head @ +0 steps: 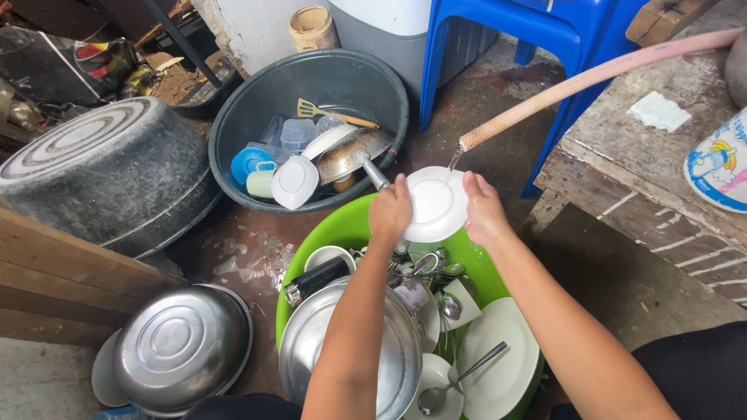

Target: The person washes dishes, cups, a spatula, and a thermos by hand using water from a hose and rinsing them in plastic basins.

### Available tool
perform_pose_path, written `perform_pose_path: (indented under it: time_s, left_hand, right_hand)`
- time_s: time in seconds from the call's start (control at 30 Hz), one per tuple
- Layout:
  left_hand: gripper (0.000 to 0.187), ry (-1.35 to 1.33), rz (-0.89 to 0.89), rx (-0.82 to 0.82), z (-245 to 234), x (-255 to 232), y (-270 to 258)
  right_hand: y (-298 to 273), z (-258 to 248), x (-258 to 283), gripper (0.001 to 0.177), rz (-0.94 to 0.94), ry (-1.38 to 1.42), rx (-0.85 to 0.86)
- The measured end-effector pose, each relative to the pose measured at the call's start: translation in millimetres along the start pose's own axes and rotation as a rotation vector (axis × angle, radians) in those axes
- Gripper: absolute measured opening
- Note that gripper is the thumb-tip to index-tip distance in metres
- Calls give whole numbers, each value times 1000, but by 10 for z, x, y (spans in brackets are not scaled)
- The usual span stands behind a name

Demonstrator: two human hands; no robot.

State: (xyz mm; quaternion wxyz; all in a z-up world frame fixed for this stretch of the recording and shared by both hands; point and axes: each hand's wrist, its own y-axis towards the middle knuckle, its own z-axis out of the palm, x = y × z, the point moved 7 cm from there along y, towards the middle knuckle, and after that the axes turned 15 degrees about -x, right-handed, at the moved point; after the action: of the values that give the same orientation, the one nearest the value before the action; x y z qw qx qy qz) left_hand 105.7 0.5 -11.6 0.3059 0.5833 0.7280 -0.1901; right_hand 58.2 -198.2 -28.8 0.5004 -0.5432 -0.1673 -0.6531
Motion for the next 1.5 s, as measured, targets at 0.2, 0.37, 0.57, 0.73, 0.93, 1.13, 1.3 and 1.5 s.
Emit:
perform_pose_path:
  time_s: [0.2, 0.37, 0.57, 0.73, 0.93, 1.13, 1.3, 1.5]
  left_hand:
    - [49, -146, -69, -259, 443, -105, 38]
    - [44, -978, -177, -300, 956, -24, 130]
    - [35, -1023, -529, 153, 1171, 503, 49]
    - [44, -837, -157, 127, 890, 349, -308]
    - [76, -592, -354, -52, 483, 424, -319]
    - [112, -805, -570, 299, 491, 353, -438]
    - [69, -1424, -912, 425, 739, 674, -92]
    - [38, -1293, -803, 234, 631, 1306, 321]
  right_hand:
    - [-288, 162, 43, 31, -445, -356, 67]
    - [-636, 252, 158, 28, -683, -591, 147]
    - [-718, 303, 29, 38, -1143, -975, 292]
    - [-358, 25, 313, 66, -1801, -1416, -493]
    - [73, 2, 412, 30, -705, -904, -16]
    - [-254, 163, 713, 13, -901, -401, 185]
    - [23, -16, 488, 13, -519, -174, 462]
    - [488, -248, -600, 52, -472, -618, 251]
